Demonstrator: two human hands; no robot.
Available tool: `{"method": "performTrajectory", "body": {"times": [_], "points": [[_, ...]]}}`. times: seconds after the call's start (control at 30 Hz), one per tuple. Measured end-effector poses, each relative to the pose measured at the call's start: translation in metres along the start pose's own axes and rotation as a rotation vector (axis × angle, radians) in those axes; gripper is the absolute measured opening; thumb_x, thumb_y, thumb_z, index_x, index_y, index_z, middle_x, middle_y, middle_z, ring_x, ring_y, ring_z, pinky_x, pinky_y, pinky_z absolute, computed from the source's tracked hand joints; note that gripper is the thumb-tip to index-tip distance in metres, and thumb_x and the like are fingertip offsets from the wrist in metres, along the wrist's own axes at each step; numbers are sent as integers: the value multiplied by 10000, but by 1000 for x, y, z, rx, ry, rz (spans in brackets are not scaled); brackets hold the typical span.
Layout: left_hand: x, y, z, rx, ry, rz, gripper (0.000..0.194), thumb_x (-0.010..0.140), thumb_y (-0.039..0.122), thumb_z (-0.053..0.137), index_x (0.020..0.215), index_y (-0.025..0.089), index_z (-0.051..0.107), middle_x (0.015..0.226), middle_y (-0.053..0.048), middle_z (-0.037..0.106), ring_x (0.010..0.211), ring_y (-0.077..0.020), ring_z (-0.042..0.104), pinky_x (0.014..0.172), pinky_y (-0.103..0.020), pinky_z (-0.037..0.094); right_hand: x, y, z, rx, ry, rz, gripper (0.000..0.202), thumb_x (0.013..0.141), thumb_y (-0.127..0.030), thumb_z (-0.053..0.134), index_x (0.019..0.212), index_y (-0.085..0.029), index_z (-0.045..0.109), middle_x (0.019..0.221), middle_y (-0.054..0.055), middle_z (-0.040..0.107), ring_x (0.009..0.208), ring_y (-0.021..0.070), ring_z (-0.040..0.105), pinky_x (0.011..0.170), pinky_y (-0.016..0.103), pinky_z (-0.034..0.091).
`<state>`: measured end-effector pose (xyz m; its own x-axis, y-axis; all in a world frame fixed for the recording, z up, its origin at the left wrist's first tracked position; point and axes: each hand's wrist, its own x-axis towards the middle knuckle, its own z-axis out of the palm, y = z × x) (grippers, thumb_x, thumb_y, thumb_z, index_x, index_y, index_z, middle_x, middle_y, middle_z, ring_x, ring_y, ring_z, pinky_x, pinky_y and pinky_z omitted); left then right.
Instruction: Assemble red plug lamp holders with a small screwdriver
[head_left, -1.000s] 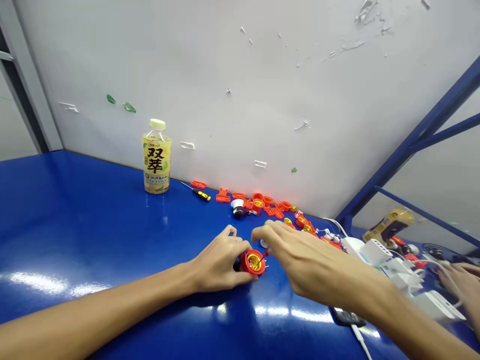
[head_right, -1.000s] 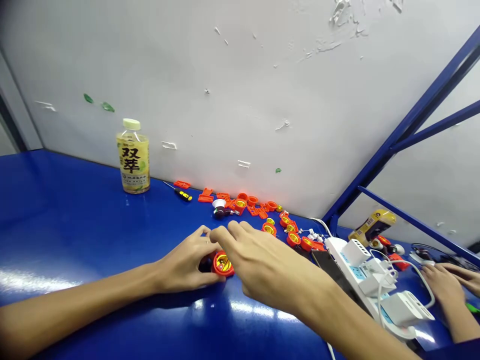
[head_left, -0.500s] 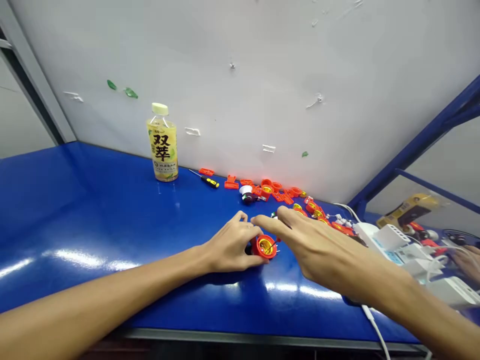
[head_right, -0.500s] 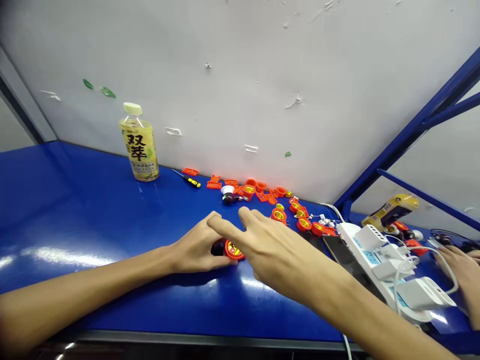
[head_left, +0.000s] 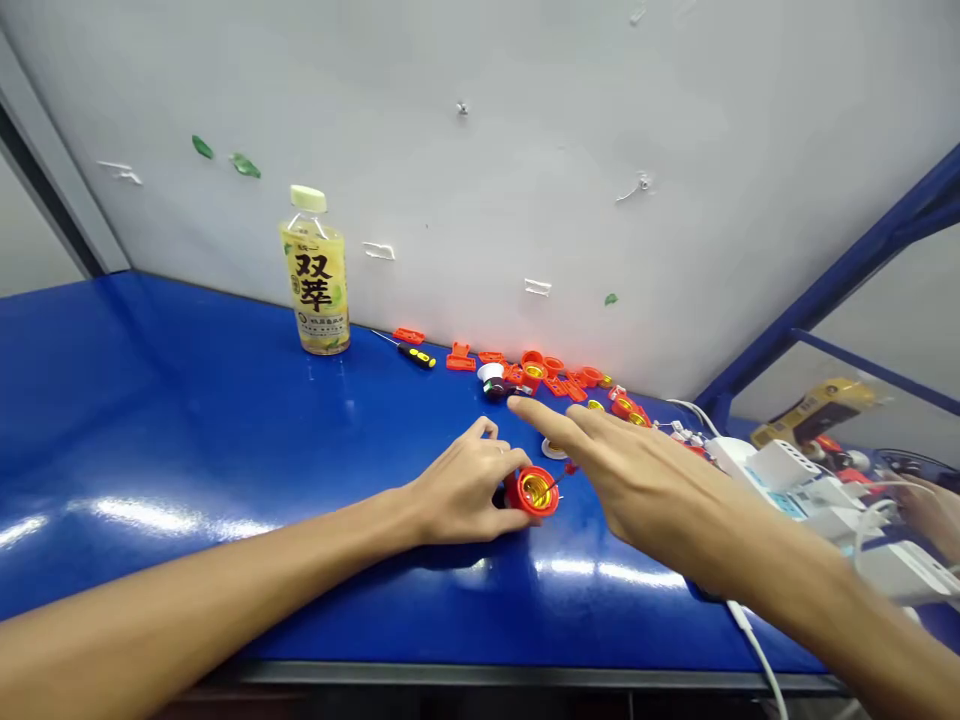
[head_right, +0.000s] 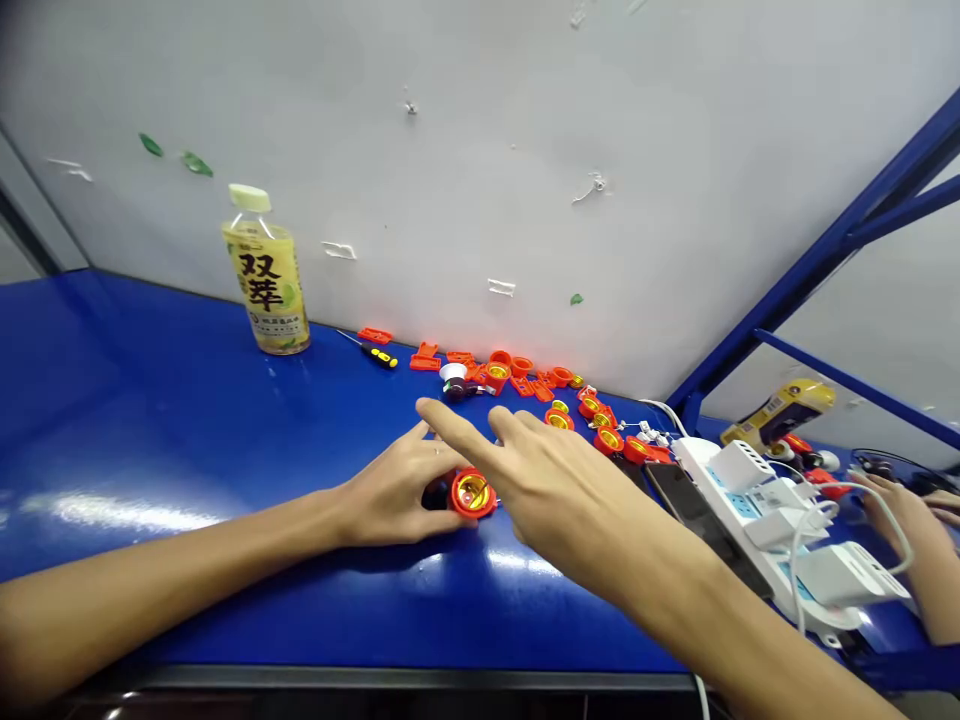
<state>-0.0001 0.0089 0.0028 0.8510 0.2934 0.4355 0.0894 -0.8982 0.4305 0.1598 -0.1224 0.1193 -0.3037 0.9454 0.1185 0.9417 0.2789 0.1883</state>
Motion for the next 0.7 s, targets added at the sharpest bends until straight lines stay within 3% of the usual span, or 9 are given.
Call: {"method": "performTrajectory", "body": {"times": [0.13,0.23,0.3,0.37,0.43,0.53,0.63,0.7], "points": [[0,0,0,11,-14,12,224,825,383,736,857,190,627,727,13,658,660,-177,491,870,-387,351,0,2,7,232,20,-41,853,882,4,329,1605,-375,81,1256,70,630,997,200,660,808,334,548],[-1,-1,0,18,-11,34,242,825,372,733,934,177,639,735,8,661,649,-172,518,905,-400,343,3,0,20,374,159,-21,700,979,-89,355,1596,-288,90,1128,77,670,937,198,680,803,358,579],[-2,-1,1,41,-3,53,245,838,380,723,930,172,631,734,3,657,662,-174,542,930,-405,340,4,-2,31,449,276,13,658,1033,-162,387,1586,-303,60,1129,73,689,897,184,703,788,350,592],[-2,-2,1,72,8,81,245,865,397,698,935,176,620,741,-1,662,662,-177,552,925,-406,346,4,-5,41,529,375,-5,684,1047,-157,393,1573,-372,11,1294,84,651,930,154,720,828,336,597],[-3,-3,1,92,37,123,246,897,401,671,984,180,610,772,-6,682,675,-183,572,920,-408,352,4,-9,49,662,483,-51,702,1044,-107,350,1562,-415,-12,1484,101,521,1004,134,721,890,341,596],[-4,-4,2,133,84,192,239,931,398,646,1002,173,602,776,-10,689,678,-189,591,918,-413,363,4,-13,56,952,606,-47,632,1028,-90,283,1549,-388,87,1560,99,432,1169,174,681,956,414,591],[-3,-5,2,223,108,236,237,937,394,644,972,163,607,760,-19,683,661,-194,589,918,-425,374,8,-12,56,1153,581,6,609,971,-73,285,1525,-314,206,1469,88,552,1244,215,645,987,459,574],[-4,-5,3,273,126,265,212,944,369,627,958,159,603,775,-31,688,674,-200,599,917,-430,382,13,-9,53,1092,527,50,586,955,-91,303,1513,-267,277,1295,85,678,1066,199,728,850,381,614]]}}
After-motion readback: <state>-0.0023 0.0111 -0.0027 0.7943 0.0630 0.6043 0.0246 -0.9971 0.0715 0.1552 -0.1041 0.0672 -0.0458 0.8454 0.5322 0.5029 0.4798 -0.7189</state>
